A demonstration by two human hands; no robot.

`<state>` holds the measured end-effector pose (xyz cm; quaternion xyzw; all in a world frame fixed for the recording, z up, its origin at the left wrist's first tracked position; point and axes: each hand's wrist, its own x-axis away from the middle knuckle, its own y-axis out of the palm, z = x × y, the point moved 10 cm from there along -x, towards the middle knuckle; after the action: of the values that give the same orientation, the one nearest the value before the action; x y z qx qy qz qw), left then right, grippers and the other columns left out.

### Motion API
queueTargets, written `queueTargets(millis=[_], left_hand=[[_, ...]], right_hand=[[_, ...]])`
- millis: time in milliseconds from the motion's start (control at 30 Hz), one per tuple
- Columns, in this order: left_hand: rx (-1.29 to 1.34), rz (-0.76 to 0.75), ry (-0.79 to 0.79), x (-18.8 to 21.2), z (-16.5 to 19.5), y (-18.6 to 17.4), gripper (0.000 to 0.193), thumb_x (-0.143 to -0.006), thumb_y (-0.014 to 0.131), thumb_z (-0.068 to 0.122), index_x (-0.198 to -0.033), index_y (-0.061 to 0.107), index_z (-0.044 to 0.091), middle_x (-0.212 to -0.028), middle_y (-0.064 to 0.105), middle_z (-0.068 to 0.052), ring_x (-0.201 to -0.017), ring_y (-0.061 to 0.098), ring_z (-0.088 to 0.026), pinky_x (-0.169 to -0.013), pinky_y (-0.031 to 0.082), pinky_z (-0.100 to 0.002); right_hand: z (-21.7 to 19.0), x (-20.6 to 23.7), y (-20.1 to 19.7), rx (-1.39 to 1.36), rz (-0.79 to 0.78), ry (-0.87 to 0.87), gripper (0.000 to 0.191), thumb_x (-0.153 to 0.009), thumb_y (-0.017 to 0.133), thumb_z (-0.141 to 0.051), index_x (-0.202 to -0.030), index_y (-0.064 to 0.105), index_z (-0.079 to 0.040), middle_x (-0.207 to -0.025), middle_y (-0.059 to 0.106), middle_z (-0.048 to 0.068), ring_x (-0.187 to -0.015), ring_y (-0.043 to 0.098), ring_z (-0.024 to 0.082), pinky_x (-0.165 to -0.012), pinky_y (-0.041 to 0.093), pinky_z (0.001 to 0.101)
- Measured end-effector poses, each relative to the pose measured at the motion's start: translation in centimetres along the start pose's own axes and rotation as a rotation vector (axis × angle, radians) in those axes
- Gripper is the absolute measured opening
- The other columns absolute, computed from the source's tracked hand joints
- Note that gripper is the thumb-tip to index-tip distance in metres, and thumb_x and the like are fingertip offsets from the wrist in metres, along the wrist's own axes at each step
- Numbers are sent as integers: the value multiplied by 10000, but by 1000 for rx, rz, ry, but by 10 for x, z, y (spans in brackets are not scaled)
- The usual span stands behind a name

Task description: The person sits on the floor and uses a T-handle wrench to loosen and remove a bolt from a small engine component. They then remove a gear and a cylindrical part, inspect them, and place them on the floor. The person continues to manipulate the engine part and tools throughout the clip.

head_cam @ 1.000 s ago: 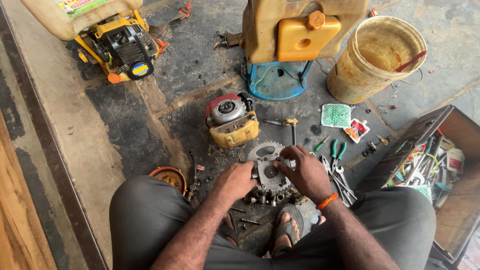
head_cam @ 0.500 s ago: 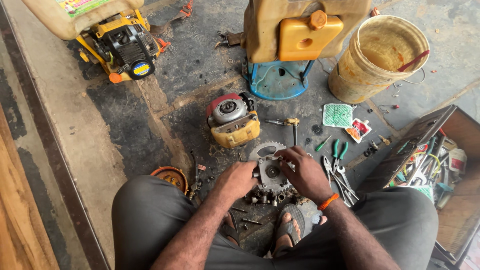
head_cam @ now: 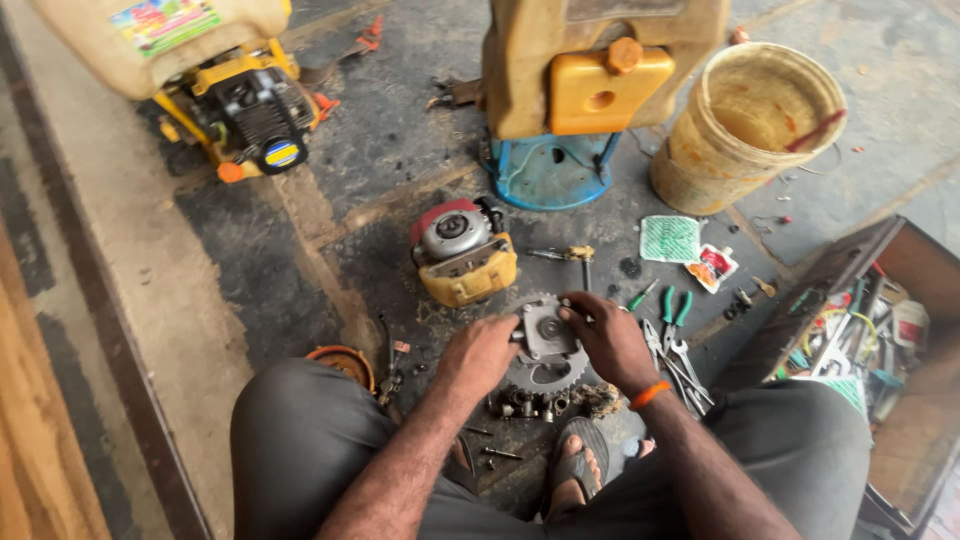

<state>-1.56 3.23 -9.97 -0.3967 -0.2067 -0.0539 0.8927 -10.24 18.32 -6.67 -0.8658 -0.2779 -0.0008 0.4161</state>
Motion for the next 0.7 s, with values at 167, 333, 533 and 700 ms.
queueTargets(millis=[167, 333, 533, 700], left_hand=[[-45, 192, 88, -12, 10, -12, 414, -917, 741, 188, -1278, 601, 42, -1210, 678, -164, -1044, 670, -296, -904, 556, -467], [20, 30, -53, -13, 1, -6, 298, -971, 683, 197, -1225, 618, 57, -1093, 729, -118, -971, 714, -248, -874, 600, -418], [-45, -59, -91, -4, 9, -9, 274, -998, 658, 242, -1212, 622, 75, -1021, 736, -106, -907, 718, -245, -858, 584, -433], [-25, -99, -129, -3, 1, -7, 271, -1007, 634, 261, -1214, 619, 86, -1030, 728, -110, -927, 726, -256, -849, 597, -436]], right_hand=[[34, -12, -1, -168, 102, -88, 442, -1028, 541, -299, -1401, 602, -68, -1321, 700, 169, -1125, 713, 298, -953, 573, 426], [71, 26, 22, 313, -45, 126, 938, -903, 665, -516, -1560, 214, -19, -1475, 504, 259, -1181, 659, 385, -926, 590, 474], [60, 58, 84, 460, -256, 335, 1230, -815, 737, -688, -1572, 112, 53, -1168, 677, 267, -921, 759, 337, -742, 630, 398], [53, 36, 75, 428, -177, 279, 1192, -796, 749, -648, -1569, 108, -6, -1147, 662, 247, -872, 751, 332, -695, 629, 429]])
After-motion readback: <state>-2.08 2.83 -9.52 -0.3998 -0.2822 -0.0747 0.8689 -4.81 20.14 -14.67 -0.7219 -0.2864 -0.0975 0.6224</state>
